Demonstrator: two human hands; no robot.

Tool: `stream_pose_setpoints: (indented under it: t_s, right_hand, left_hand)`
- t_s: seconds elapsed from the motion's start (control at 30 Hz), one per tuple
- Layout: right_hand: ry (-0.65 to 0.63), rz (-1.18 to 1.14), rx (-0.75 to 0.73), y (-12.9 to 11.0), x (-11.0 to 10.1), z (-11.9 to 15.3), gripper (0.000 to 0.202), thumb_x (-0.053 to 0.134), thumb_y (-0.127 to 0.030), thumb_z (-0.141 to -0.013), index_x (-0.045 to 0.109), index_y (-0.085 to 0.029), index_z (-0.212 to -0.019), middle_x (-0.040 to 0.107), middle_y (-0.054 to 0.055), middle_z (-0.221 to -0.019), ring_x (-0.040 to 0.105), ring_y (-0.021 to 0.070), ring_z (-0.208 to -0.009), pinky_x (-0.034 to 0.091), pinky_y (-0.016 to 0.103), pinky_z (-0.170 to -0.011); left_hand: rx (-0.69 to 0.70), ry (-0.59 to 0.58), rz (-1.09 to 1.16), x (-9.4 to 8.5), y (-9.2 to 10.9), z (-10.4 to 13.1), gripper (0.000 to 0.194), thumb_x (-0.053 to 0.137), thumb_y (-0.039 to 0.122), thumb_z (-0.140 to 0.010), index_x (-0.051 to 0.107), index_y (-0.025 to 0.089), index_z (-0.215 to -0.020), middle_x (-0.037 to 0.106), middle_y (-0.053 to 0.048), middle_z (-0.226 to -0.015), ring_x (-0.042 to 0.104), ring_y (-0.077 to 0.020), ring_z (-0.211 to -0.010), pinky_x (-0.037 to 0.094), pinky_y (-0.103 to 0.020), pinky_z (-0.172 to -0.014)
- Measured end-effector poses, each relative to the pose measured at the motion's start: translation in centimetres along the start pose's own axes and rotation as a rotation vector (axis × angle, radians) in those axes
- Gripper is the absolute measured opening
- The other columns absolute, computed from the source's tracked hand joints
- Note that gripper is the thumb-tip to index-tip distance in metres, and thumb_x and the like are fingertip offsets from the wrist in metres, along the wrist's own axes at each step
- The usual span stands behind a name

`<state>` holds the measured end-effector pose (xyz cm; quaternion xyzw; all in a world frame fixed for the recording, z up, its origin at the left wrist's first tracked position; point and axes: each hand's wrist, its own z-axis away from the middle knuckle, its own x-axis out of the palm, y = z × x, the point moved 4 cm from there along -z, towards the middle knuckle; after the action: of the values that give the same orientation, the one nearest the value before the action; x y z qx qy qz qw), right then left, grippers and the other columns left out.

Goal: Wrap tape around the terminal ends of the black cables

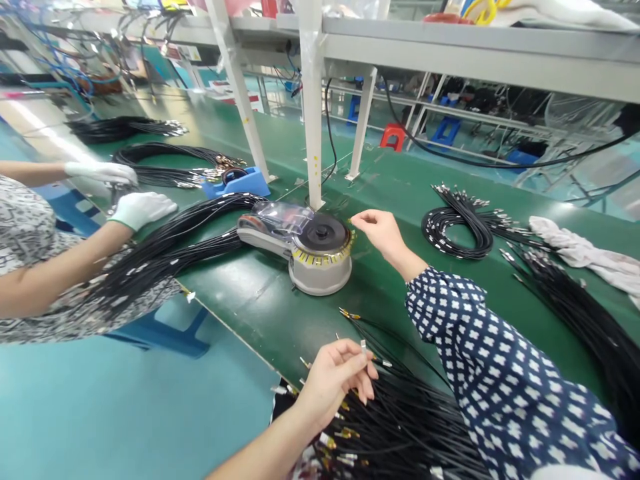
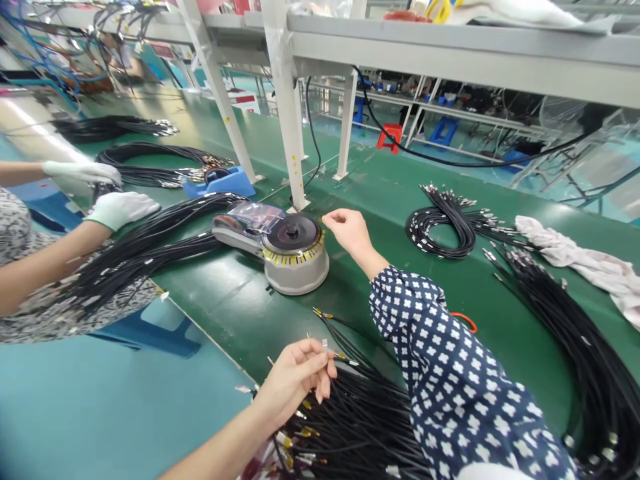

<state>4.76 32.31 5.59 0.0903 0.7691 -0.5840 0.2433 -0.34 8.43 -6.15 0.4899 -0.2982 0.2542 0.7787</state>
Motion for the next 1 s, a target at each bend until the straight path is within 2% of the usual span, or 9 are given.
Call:
stream_pose_setpoints:
  t_s: [0.2, 0.3, 0.37, 0.43, 0.5, 0.67, 0.77, 0.87, 1.0]
  right_hand:
    - [-0.055, -0.087, 0.049, 1.0, 0.4, -0.5, 0.007, 0.071, -0.021, -0.074, 0.069, -0.014, -0.077, 0.074, 0.007, -0.074, 0.068, 0.0171, -0.068, 0.056, 0.030, -0.068]
    - [0.005, -0.066, -0.018, 0.1, 0.1, 0.0, 0.014, 0.071, -0.014, -0.070, 0.070, -0.016, -0.084, 0.073, 0.005, -0.075, 0.067, 0.0186, -0.071, 0.055, 0.033, -0.074]
    - [0.071, -0.045, -0.090, -0.8, -0.5, 1.2, 0.017, 0.069, -0.016, -0.073, 0.070, -0.019, -0.090, 0.073, 0.004, -0.083, 0.066, 0.0196, -0.081, 0.052, 0.036, -0.084]
    - [0.129, -0.076, -0.154, -1.5, -1.6, 3.4, 0.018, 0.068, -0.020, -0.077, 0.070, -0.021, -0.095, 0.072, 0.003, -0.089, 0.065, 0.0195, -0.086, 0.050, 0.036, -0.087]
    - [0.105, -0.193, -0.139, -1.2, -2.7, 6.7, 0.019, 0.069, -0.027, -0.079, 0.070, -0.021, -0.097, 0.071, 0.003, -0.089, 0.064, 0.0188, -0.084, 0.050, 0.034, -0.084]
    - [-0.167, -0.462, 0.312, 2.0, -3.9, 17.2, 0.022, 0.080, -0.039, -0.073, 0.073, -0.020, -0.081, 0.072, 0.003, -0.088, 0.063, 0.0168, -0.085, 0.049, 0.030, -0.084]
    - [-0.245, -0.558, 0.459, 3.0, -3.3, 22.0, 0.020, 0.082, -0.038, -0.072, 0.073, -0.020, -0.075, 0.070, 0.002, -0.085, 0.061, 0.0153, -0.082, 0.047, 0.028, -0.081]
    - [-0.293, -0.670, 0.450, 2.9, -2.1, 24.0, 0.018, 0.081, -0.035, -0.074, 0.073, -0.020, -0.073, 0.068, 0.001, -0.082, 0.060, 0.0141, -0.078, 0.046, 0.028, -0.078]
    - [-0.300, -0.765, 0.395, 2.5, -1.1, 24.4, 0.015, 0.080, -0.032, -0.076, 0.072, -0.020, -0.073, 0.065, -0.001, -0.073, 0.059, 0.0127, -0.069, 0.046, 0.029, -0.075]
  left_hand:
    - [-0.003, 0.002, -0.006, 0.1, 0.2, 0.1, 0.037, 0.086, 0.036, -0.070, 0.062, 0.010, -0.077, 0.072, -0.008, -0.066, 0.064, -0.0130, -0.044, 0.048, -0.018, -0.039]
    - [0.008, 0.007, -0.019, 0.2, 0.3, 0.3, 0.037, 0.086, 0.036, -0.070, 0.062, 0.010, -0.078, 0.072, -0.008, -0.066, 0.064, -0.0125, -0.044, 0.048, -0.018, -0.040]
    - [0.019, 0.013, -0.038, 0.2, 0.4, 0.4, 0.037, 0.085, 0.036, -0.071, 0.062, 0.009, -0.078, 0.071, -0.008, -0.066, 0.064, -0.0121, -0.044, 0.048, -0.018, -0.040]
    - [0.039, 0.015, -0.063, 0.4, 0.6, 0.6, 0.036, 0.083, 0.036, -0.074, 0.061, 0.009, -0.084, 0.071, -0.007, -0.067, 0.064, -0.0125, -0.045, 0.049, -0.019, -0.041]
    - [0.077, 0.012, -0.094, 0.7, 0.9, 1.0, 0.038, 0.080, 0.034, -0.077, 0.059, 0.011, -0.097, 0.072, -0.007, -0.068, 0.065, -0.0136, -0.046, 0.051, -0.020, -0.042]
    - [0.174, 0.008, -0.184, 1.5, 1.7, 2.3, 0.042, 0.071, 0.027, -0.086, 0.046, 0.017, -0.119, 0.073, -0.004, -0.072, 0.067, -0.0150, -0.048, 0.054, -0.022, -0.045]
    - [0.164, -0.013, -0.227, 1.9, 1.6, 2.9, 0.038, 0.068, 0.026, -0.088, 0.048, 0.017, -0.119, 0.073, -0.003, -0.073, 0.068, -0.0150, -0.050, 0.055, -0.023, -0.046]
    - [0.160, -0.035, -0.257, 2.1, 1.3, 3.4, 0.034, 0.068, 0.027, -0.088, 0.052, 0.016, -0.116, 0.072, -0.003, -0.072, 0.068, -0.0150, -0.049, 0.055, -0.022, -0.046]
    - [0.173, -0.026, -0.273, 2.2, 1.1, 3.8, 0.031, 0.068, 0.025, -0.088, 0.053, 0.017, -0.115, 0.072, -0.002, -0.071, 0.069, -0.0155, -0.050, 0.055, -0.021, -0.045]
